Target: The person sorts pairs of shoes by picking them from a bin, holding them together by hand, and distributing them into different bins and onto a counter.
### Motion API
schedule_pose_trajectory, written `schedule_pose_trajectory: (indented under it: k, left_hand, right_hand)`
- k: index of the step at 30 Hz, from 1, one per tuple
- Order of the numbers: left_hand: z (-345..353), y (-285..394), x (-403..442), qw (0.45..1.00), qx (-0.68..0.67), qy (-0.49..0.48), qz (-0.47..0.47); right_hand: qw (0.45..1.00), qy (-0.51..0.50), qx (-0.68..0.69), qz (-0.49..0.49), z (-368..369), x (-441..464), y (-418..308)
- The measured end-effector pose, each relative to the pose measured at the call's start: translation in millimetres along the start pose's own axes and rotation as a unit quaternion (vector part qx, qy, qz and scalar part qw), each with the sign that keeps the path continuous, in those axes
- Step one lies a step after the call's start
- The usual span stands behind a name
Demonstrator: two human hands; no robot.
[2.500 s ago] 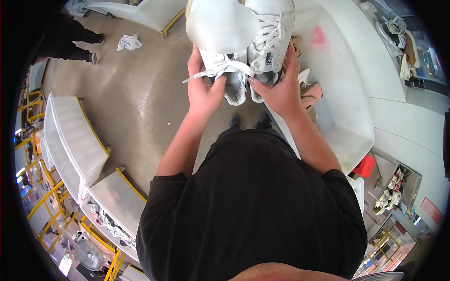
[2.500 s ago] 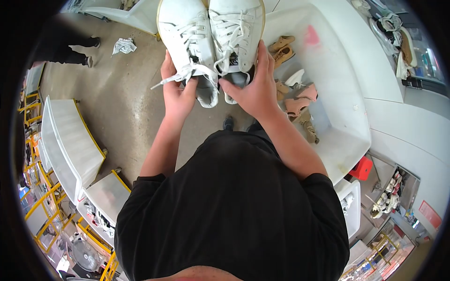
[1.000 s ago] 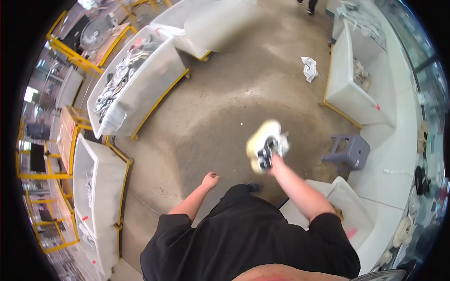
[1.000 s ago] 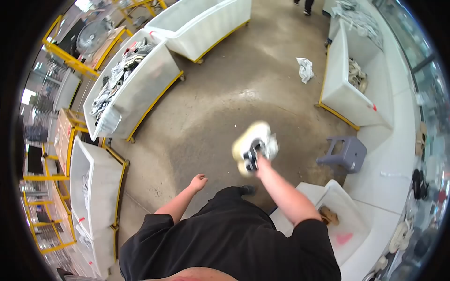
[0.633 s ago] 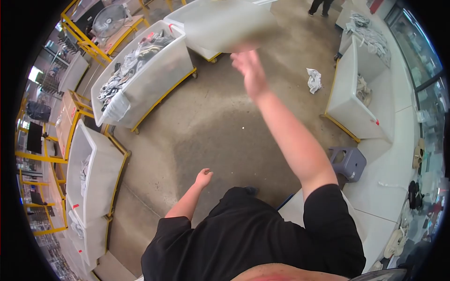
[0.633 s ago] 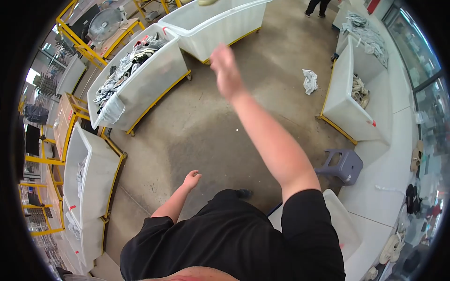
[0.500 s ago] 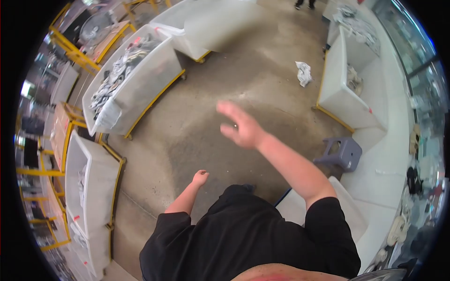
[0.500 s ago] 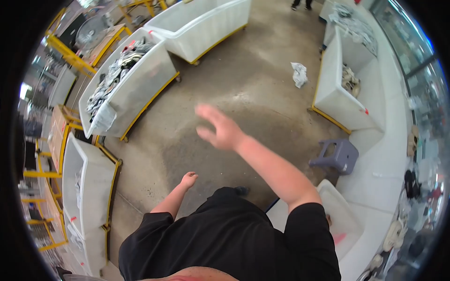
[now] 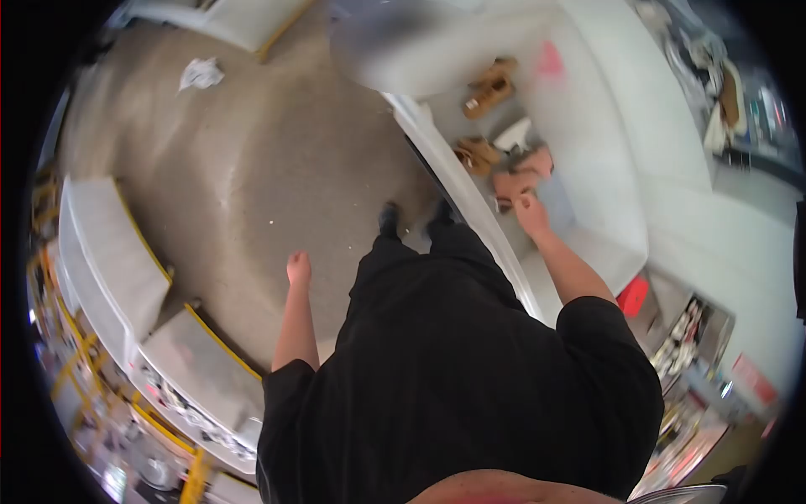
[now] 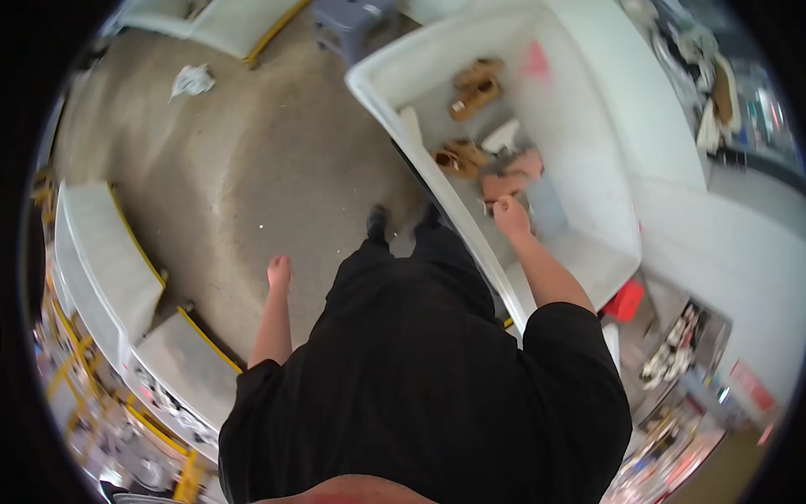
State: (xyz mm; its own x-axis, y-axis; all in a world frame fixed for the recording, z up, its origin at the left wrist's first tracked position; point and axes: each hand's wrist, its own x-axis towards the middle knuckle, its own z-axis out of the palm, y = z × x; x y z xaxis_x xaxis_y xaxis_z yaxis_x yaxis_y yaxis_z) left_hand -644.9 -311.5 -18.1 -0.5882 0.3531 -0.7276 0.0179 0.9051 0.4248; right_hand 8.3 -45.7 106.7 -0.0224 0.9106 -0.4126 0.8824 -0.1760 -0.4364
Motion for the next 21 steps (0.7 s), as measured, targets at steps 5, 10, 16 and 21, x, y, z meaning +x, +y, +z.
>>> schedule_pose_trajectory:
  k: [5,10,16,21]
  left_hand:
    - [112,242,-32,0.987,0.058,-0.066,0.136]
    - [247,381,-9,0.944,0.098,0.024,0.314]
    - [334,475,31,0.698,0.343,0.236,0.582]
    - [343,475,47,0.712,0.378,0.212,0.552]
  right_hand:
    - [0.95,0.034,0.148,0.271,56,-46,150]
    - [0.943,-0.158,0.032,0.292,132,-36,236]
    - [0.957,-0.174,0.043,0.229,231,92,319]
    - [0.925,0.07,-0.374,-0.025,267,290,370]
